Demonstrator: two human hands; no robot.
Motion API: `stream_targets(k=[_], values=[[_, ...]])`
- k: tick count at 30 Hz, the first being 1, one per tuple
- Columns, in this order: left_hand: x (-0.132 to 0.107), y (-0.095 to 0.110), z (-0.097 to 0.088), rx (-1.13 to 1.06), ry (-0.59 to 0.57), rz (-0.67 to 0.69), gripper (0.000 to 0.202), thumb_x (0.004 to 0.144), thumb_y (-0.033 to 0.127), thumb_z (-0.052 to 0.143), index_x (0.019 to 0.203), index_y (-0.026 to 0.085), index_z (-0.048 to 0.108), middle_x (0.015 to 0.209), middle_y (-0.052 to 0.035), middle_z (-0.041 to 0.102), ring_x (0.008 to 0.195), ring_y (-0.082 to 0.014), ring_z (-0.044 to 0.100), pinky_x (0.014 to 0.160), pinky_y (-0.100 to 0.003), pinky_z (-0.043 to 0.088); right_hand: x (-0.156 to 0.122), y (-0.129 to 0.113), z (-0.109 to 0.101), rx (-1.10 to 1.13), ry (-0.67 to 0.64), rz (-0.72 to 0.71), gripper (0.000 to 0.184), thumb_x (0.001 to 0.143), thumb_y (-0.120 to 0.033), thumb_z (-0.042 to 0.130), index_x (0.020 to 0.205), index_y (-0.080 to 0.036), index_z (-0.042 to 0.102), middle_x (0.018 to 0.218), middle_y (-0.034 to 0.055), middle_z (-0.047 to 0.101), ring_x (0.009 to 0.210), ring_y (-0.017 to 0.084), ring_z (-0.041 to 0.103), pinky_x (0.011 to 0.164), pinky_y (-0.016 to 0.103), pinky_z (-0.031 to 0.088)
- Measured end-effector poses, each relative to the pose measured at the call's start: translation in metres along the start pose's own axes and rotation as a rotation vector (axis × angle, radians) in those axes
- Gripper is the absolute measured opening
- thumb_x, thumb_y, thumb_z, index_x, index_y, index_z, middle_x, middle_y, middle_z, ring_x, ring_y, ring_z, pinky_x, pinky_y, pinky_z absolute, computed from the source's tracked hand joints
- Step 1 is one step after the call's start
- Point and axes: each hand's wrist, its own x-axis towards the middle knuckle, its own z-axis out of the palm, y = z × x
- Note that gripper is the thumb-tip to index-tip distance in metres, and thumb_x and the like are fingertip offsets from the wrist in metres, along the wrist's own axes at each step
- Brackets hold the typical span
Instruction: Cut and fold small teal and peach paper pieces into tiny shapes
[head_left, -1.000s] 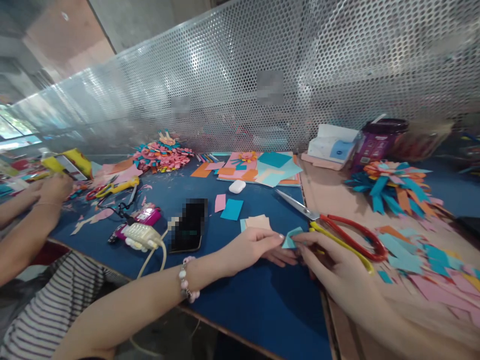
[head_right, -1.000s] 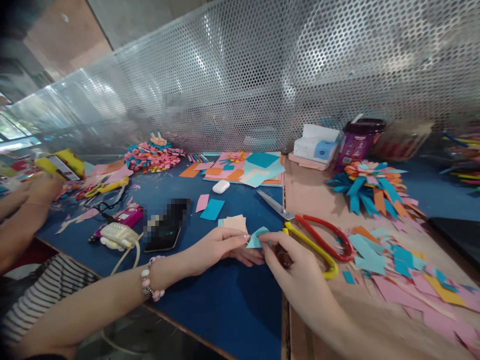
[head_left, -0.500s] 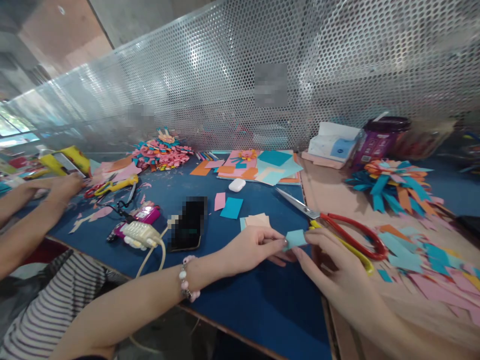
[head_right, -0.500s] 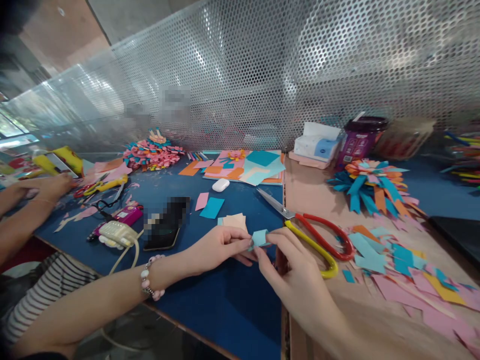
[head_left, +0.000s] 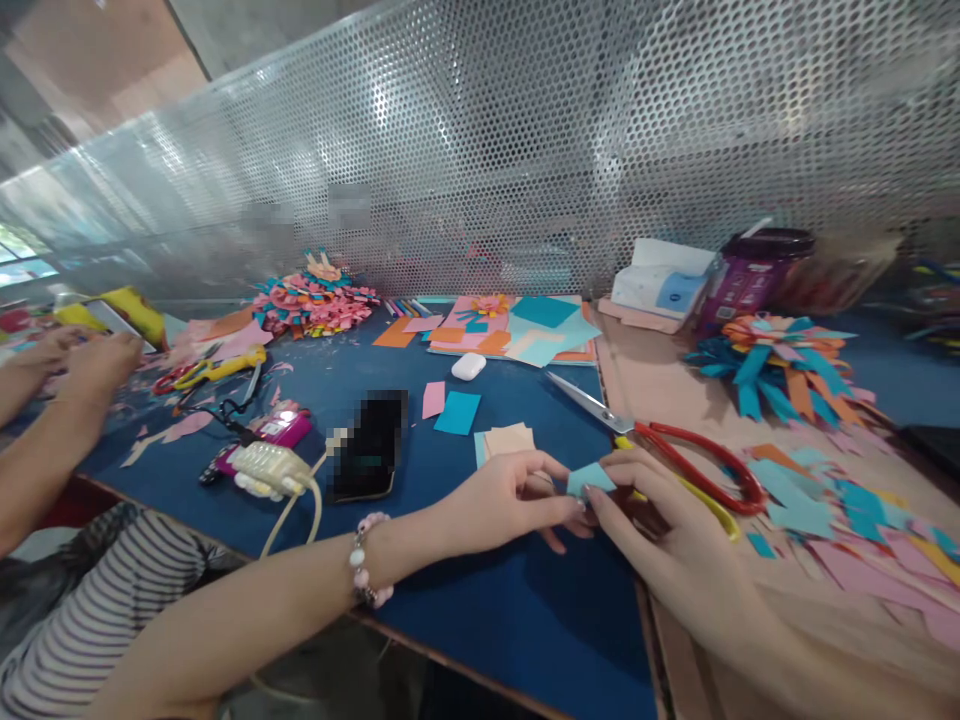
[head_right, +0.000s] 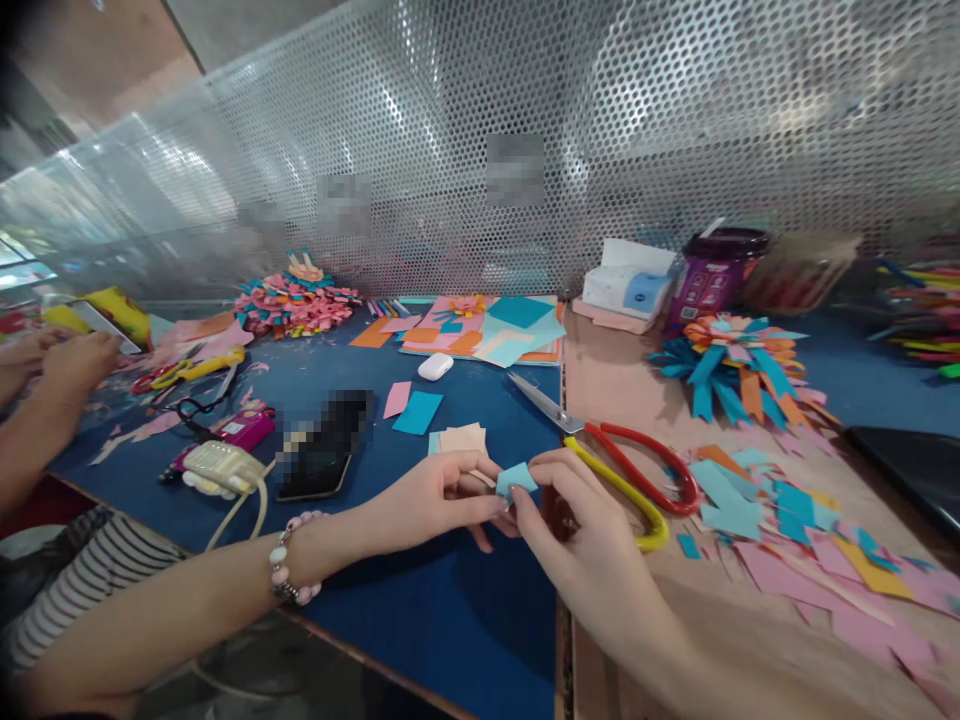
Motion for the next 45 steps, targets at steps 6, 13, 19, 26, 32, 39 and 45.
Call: stream_targets(k=[6,13,19,26,32,39,45], values=[[0.0014,-0.0022,0.0001,0.045,0.026,0.015,0.027,0.084,0.038,0.054,0.093,0.013,0.058,0.081,-0.0088,0.064,0.078,-0.0190,0.067,0.059,-0.026,0.054,-0.0030,0.0008,-0.0011,-0.004,-0.027,0.022,0.010,0.089,-0.029,0.049,0.083,-0.022,0.053,0.088,0.0031,0.053,0.068,0.013,0.053,0.058,0.026,0.047],[0.0013,-0.0034,-0.0002,0.084,0.129,0.039,0.031,0.081,0.039,0.057,0.090,0.010,0.064,0.083,-0.0077,0.062,0.077,-0.0156,0.063,0.067,-0.028,0.056,-0.0007,0.0005,0.0025,-0.036,0.034,-0.023,0.006,0.087,-0.026,0.051,0.085,-0.021,0.052,0.093,0.0044,0.050,0.062,0.010,0.052,0.049,0.023,0.045],[0.0019,0.0002,0.0010,-0.042,0.105,-0.012,0.026,0.080,0.035,0.059,0.086,0.010,0.063,0.082,-0.0069,0.062,0.080,-0.0183,0.066,0.067,-0.029,0.056,0.0006,0.0010,0.0055,-0.051,0.070,-0.084,0.004,0.085,-0.023,0.054,0.086,-0.020,0.052,0.096,0.0053,0.048,0.059,0.009,0.051,0.045,0.022,0.045],[0.0005,0.0004,0.0015,-0.108,0.114,-0.055,0.024,0.080,0.033,0.060,0.085,0.010,0.062,0.078,-0.0061,0.063,0.075,-0.0186,0.068,0.069,-0.031,0.056,0.0008,0.0036,0.0069,-0.078,0.075,-0.100,0.002,0.085,-0.021,0.055,0.086,-0.020,0.054,0.098,0.0056,0.049,0.058,0.008,0.051,0.045,0.022,0.047],[0.0007,-0.0012,-0.0001,-0.097,0.128,-0.024,0.027,0.077,0.036,0.063,0.083,0.010,0.064,0.078,-0.0069,0.065,0.075,-0.0185,0.067,0.068,-0.031,0.056,-0.0027,0.0038,0.0068,-0.150,0.094,-0.186,0.006,0.085,-0.018,0.054,0.090,-0.020,0.054,0.100,0.0055,0.050,0.052,0.006,0.049,0.046,0.023,0.047],[0.0016,-0.0020,-0.0023,-0.190,0.137,-0.065,0.022,0.077,0.032,0.063,0.083,0.011,0.063,0.076,-0.0074,0.068,0.075,-0.0188,0.069,0.065,-0.030,0.056,-0.0027,0.0024,0.0052,-0.270,0.090,-0.251,0.007,0.085,-0.016,0.053,0.090,-0.020,0.056,0.105,0.0074,0.053,0.053,0.006,0.051,0.048,0.023,0.048],[0.0025,-0.0033,-0.0035,-0.211,0.164,-0.099,0.018,0.079,0.029,0.061,0.081,0.011,0.061,0.076,-0.0076,0.068,0.072,-0.0178,0.069,0.063,-0.029,0.056,-0.0044,0.0033,0.0071,-0.398,0.056,-0.342,0.017,0.084,-0.011,0.049,0.098,-0.019,0.057,0.114,0.0114,0.054,0.084,0.017,0.060,0.068,0.031,0.054]])
